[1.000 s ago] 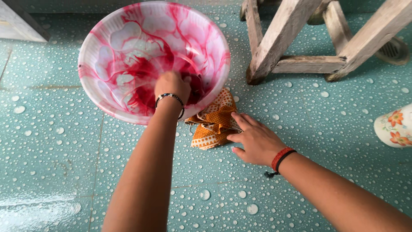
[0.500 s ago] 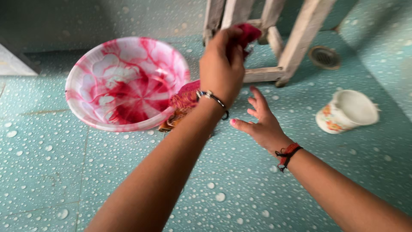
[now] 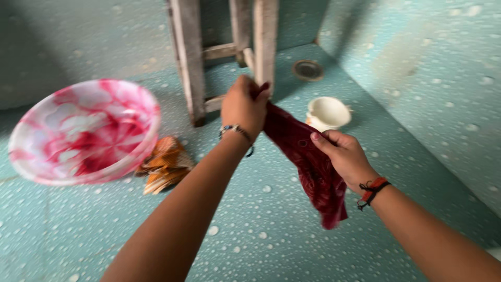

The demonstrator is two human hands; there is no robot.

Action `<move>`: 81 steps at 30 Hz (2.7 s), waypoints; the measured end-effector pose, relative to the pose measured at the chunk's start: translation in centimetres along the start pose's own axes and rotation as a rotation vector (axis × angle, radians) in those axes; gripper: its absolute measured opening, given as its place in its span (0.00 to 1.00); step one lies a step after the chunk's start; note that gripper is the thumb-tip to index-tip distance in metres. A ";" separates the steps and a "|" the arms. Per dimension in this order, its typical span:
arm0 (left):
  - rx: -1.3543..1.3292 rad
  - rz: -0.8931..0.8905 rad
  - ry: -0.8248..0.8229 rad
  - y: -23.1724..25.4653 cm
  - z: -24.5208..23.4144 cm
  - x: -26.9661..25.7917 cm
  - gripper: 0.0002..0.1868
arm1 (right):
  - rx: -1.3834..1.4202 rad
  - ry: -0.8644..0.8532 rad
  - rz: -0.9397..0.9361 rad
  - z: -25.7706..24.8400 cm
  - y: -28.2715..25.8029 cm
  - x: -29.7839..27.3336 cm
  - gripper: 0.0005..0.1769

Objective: The person wipes a small black container, a red bottle, and a white bucket using a maroon cloth. They also move a detergent packet and a clothes hanger onto a small wooden stool. The actions occur in a wet tiled room with water droplets on the floor and walls.

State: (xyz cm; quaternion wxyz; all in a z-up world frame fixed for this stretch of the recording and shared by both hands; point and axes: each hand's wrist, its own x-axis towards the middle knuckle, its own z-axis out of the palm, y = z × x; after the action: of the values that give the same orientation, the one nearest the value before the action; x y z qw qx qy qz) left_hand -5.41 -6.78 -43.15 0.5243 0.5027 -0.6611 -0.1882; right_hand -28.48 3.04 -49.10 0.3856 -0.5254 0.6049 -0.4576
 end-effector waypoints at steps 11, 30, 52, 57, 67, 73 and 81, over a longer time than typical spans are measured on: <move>0.180 0.166 -0.832 4.0 8.4 -5.3 0.46 | 0.358 0.175 0.045 -8.9 -2.3 -4.4 0.15; -0.005 0.240 -0.946 16.1 19.0 -13.3 0.19 | -1.365 0.716 0.667 -32.9 -4.1 -21.2 0.64; 0.259 0.233 -0.866 15.4 18.7 -9.0 0.21 | -0.951 0.597 0.405 -32.5 -7.3 -17.9 0.41; 0.258 0.214 -0.789 15.2 15.6 -7.9 0.23 | -0.716 0.517 0.270 -28.4 -10.4 -15.1 0.28; 0.293 0.220 -0.713 14.0 9.6 -5.8 0.26 | -0.138 0.292 0.087 -21.8 -6.6 -9.7 0.23; 0.338 0.145 -0.773 11.0 8.3 -6.4 0.29 | -0.152 0.145 0.130 -17.8 -2.7 -8.2 0.27; 0.297 0.138 -0.764 8.4 9.0 -6.1 0.26 | -0.590 0.209 0.041 -16.0 -2.3 -6.0 0.37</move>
State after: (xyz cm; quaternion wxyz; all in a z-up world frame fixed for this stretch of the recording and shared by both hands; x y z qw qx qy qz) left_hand -17.64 -0.51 -43.12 0.1745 0.4213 -0.8602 -0.2282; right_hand -42.06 11.22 -42.42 0.1613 -0.5525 0.7585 -0.3057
